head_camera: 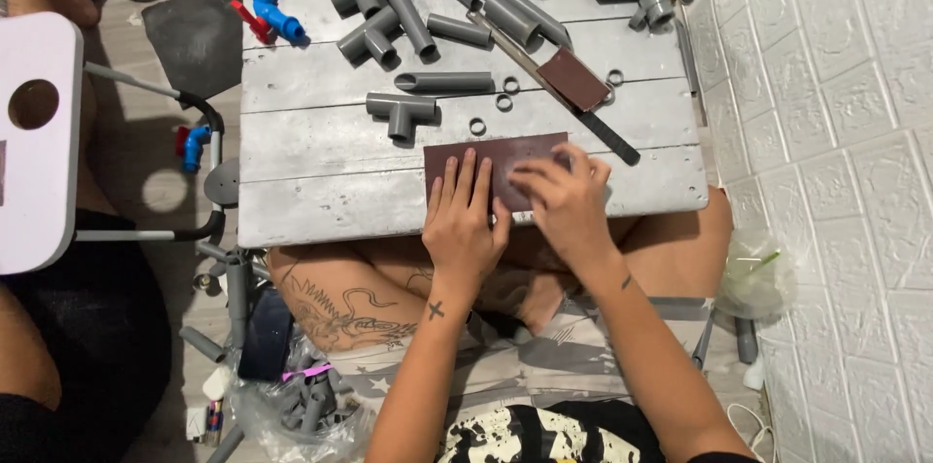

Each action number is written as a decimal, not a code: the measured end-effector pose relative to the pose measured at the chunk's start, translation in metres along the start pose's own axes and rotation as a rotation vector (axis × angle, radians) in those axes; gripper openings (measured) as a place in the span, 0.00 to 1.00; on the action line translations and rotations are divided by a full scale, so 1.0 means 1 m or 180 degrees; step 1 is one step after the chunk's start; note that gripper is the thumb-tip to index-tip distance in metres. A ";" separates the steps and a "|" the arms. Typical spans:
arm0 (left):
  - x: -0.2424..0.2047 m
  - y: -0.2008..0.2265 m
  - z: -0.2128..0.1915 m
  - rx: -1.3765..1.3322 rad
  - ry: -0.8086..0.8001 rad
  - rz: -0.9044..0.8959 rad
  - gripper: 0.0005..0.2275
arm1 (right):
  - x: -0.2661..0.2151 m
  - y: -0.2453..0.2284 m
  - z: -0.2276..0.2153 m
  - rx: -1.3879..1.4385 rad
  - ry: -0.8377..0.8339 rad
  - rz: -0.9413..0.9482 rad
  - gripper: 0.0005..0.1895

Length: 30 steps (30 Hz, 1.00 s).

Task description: Sanding the edges of small plastic rings on a sheet of sandpaper to smooth them.

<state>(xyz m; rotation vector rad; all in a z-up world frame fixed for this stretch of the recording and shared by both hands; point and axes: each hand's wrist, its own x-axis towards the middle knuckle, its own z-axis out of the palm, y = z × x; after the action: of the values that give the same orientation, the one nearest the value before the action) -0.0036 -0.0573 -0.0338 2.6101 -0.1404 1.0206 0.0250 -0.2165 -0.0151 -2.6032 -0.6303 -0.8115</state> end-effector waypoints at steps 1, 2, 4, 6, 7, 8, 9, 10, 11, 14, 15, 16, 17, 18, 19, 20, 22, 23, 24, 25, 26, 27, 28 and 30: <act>0.000 -0.002 0.004 0.0012 0.0023 0.0026 0.21 | 0.003 0.012 0.008 -0.0071 0.0011 -0.0012 0.09; -0.003 -0.005 0.007 0.0021 0.0029 0.0073 0.22 | 0.003 0.023 0.017 -0.0142 0.0025 0.0003 0.10; -0.004 -0.003 0.004 0.0024 0.0037 0.0065 0.22 | -0.003 0.014 -0.002 -0.0209 -0.0014 0.0122 0.10; -0.003 -0.002 0.004 0.0025 0.0063 0.0027 0.22 | -0.005 0.002 -0.012 -0.0284 -0.0063 0.0207 0.11; -0.004 -0.003 0.006 0.0033 0.0084 0.0031 0.22 | -0.008 -0.008 -0.011 -0.0204 -0.0084 0.0119 0.11; -0.006 -0.004 0.007 0.0051 0.0100 0.0036 0.22 | -0.010 -0.019 -0.010 -0.0113 -0.0105 0.0033 0.12; -0.005 -0.004 0.006 0.0065 0.0104 0.0016 0.22 | -0.004 -0.010 -0.003 -0.0101 -0.0115 0.0014 0.12; -0.004 -0.004 0.006 0.0030 0.0103 0.0012 0.22 | 0.002 -0.001 0.004 -0.0108 -0.0070 -0.0067 0.12; -0.004 -0.004 0.005 -0.0005 0.0102 0.0008 0.22 | 0.008 0.008 0.011 -0.0115 -0.0026 -0.0147 0.12; -0.003 -0.003 0.005 0.0013 0.0096 -0.0016 0.22 | 0.003 0.020 -0.015 -0.0354 -0.0144 0.0119 0.12; -0.004 -0.004 0.006 0.0001 0.0091 -0.0017 0.22 | -0.003 0.012 -0.016 -0.0364 -0.0151 0.0125 0.12; -0.004 -0.004 0.008 0.0036 0.0089 -0.0008 0.22 | -0.009 0.006 -0.016 -0.0276 -0.0218 0.0114 0.12; -0.005 -0.004 0.009 0.0072 0.0087 0.0001 0.22 | -0.015 -0.001 -0.017 -0.0187 -0.0285 0.0103 0.13; -0.006 -0.004 0.009 0.0078 0.0076 -0.0006 0.22 | -0.009 -0.001 -0.008 -0.0178 -0.0297 0.0105 0.13; -0.007 -0.004 0.008 0.0070 0.0048 0.0002 0.22 | -0.003 -0.001 0.000 -0.0169 -0.0249 0.0005 0.12; -0.004 -0.005 0.008 0.0066 0.0034 0.0020 0.22 | 0.005 -0.001 0.009 -0.0160 -0.0184 -0.0099 0.12; -0.004 -0.004 0.005 0.0028 0.0060 0.0014 0.22 | 0.014 0.006 -0.001 -0.0180 -0.0164 -0.0001 0.11; -0.003 -0.004 0.005 -0.0021 0.0084 0.0007 0.22 | 0.019 0.011 -0.006 -0.0209 -0.0149 0.0099 0.10; -0.002 -0.003 0.006 -0.0032 0.0070 0.0007 0.22 | 0.010 0.010 -0.011 -0.0215 -0.0161 0.0111 0.10; -0.003 -0.003 0.006 -0.0021 0.0070 0.0014 0.22 | 0.002 0.010 -0.015 -0.0275 -0.0193 0.0144 0.09; -0.004 -0.003 0.006 -0.0003 0.0070 0.0011 0.22 | -0.007 0.009 -0.019 -0.0327 -0.0230 0.0168 0.08; -0.004 -0.004 0.008 -0.0007 0.0055 0.0001 0.22 | -0.005 0.003 -0.016 -0.0326 -0.0248 0.0172 0.08; -0.005 -0.005 0.009 0.0025 0.0064 0.0011 0.22 | -0.003 -0.005 -0.013 -0.0241 -0.0215 0.0055 0.09; -0.005 -0.005 0.009 0.0063 0.0081 0.0030 0.22 | 0.005 -0.007 -0.003 -0.0153 -0.0169 -0.0063 0.09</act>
<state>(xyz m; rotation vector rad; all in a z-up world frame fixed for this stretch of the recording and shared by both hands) -0.0006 -0.0557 -0.0446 2.6154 -0.1375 1.0634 0.0237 -0.2110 -0.0084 -2.6739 -0.6601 -0.7751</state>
